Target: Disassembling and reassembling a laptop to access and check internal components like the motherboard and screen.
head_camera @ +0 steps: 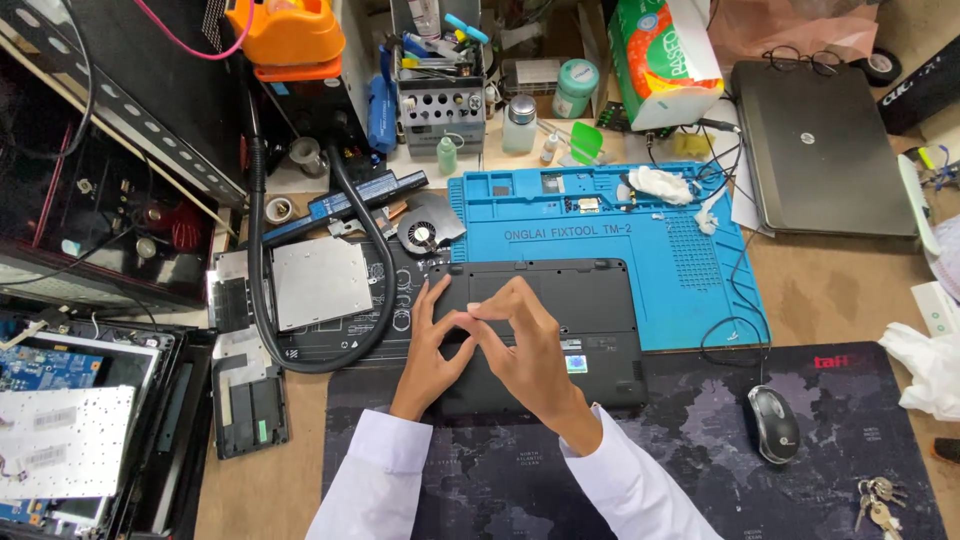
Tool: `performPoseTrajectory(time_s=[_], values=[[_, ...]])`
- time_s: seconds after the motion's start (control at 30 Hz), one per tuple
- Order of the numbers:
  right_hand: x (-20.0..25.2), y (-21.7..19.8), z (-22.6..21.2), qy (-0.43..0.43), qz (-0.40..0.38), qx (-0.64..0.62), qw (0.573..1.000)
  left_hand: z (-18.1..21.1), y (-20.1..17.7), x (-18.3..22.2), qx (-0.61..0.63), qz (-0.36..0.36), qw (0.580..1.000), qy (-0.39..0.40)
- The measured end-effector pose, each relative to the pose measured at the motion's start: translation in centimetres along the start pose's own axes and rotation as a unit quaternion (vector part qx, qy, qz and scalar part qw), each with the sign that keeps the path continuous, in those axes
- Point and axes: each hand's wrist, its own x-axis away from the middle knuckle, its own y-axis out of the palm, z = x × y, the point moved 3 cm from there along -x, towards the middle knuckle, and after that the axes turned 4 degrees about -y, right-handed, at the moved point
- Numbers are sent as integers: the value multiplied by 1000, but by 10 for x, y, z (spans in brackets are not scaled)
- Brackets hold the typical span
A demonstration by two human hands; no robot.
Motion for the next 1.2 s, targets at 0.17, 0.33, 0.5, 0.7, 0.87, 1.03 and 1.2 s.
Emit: performPoseTrajectory(time_s=[0.17,0.33,0.5,0.7,0.87,1.03,1.2], values=[[-6,2,-11,34,-19,-39,999,2,0,1,-4,0,1000,-5],[-22,-7,-28,51,-38,-46,997,-2,2,1,0,3,1000,3],[-10,-7,-10,46,-28,-57,997,0,1,1,-3,-2,1000,-6],[-12,-6,-11,36,-22,-42,998,-5,3,1,8,-2,1000,-3],[-17,-5,-19,74,-49,-135,987,3,-2,0,2,-2,1000,-7],[-9,-1,-14,27,-47,-66,996,-2,1,1,-5,-3,1000,2],[-22,-2,-34,69,-50,-134,987,-5,2,1,1,4,1000,11]])
